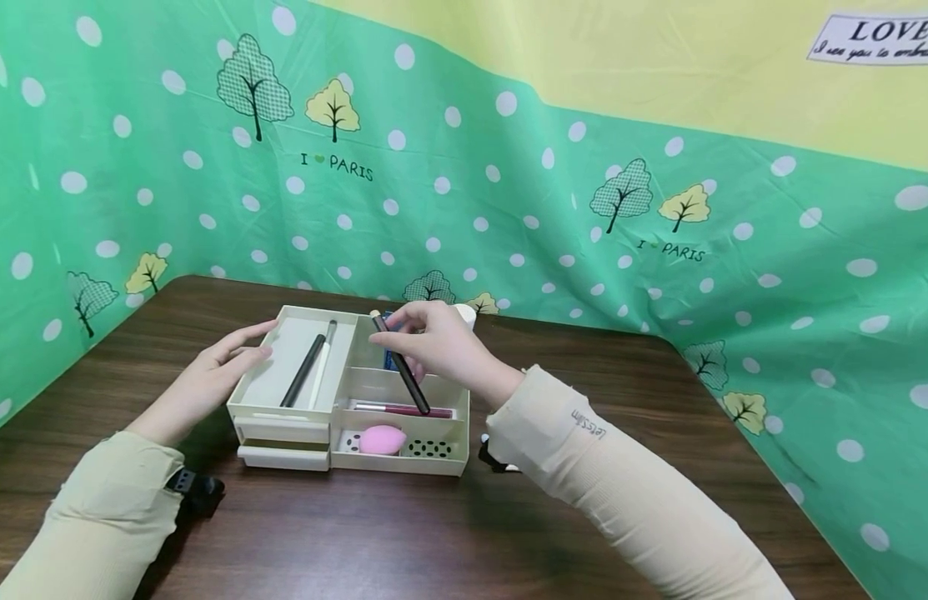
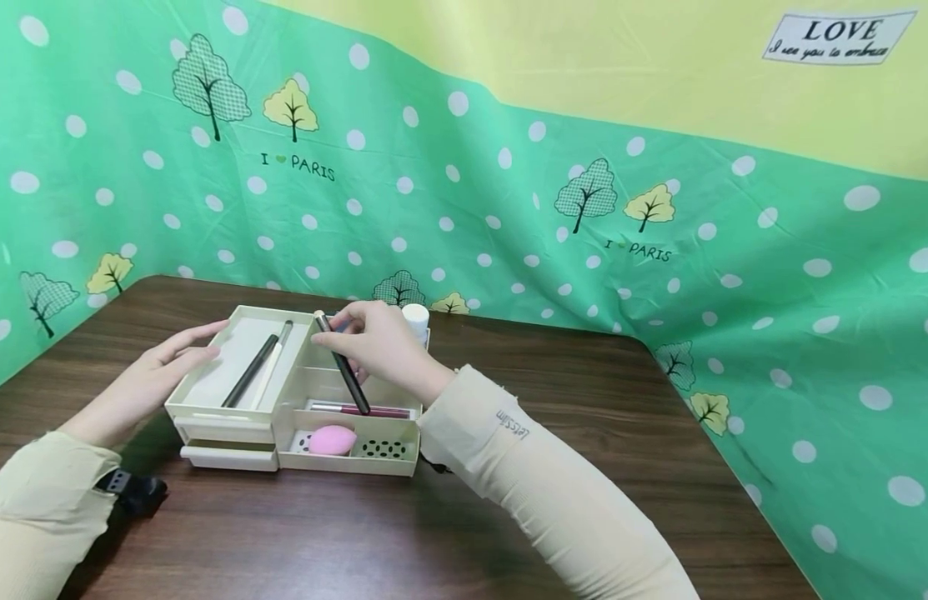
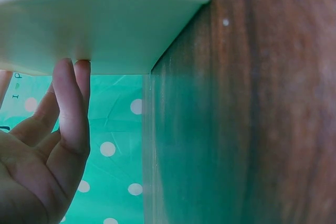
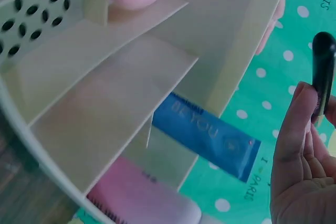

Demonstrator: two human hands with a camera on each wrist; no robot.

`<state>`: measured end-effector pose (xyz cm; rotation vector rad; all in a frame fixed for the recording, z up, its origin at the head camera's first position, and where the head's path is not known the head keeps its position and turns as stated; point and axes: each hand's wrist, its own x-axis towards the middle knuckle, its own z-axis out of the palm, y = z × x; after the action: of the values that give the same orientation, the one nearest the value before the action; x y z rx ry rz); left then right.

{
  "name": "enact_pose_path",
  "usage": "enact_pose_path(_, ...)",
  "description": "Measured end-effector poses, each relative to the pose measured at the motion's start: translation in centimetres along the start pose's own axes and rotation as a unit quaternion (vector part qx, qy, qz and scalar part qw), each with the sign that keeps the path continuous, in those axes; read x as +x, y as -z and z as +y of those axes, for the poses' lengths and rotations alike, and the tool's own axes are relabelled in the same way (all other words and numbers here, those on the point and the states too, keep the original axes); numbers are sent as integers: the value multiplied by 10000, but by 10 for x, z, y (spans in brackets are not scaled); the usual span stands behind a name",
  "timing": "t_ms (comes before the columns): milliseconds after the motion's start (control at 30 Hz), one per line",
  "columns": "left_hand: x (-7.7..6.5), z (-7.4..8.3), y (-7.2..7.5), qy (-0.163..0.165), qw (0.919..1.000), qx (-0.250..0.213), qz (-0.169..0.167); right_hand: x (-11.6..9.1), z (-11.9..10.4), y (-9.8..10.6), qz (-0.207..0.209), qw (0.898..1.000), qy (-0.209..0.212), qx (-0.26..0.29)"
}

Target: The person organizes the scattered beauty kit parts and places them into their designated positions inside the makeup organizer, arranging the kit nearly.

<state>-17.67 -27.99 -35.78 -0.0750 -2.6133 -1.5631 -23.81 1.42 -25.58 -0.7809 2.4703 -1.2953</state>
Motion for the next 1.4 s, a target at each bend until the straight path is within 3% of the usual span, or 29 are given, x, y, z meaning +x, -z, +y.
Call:
enact_pose_path(433,-1,2,1,100,9999,-10,-57,19,-2,-26,50,9961,-309,822)
enact_pose_path(1000,1,0,0,125,9999,-50,-58,41,-5,-61,449,9956,-358,745)
enact_pose_path(1233,1,0,0,89,9999,-81,-37,45,-1,-69,705,9954,-441,480)
enact_pose_path(1400,0,0,0,41,9999,-120,-4,43,-2,-71,691,9970,-266,222)
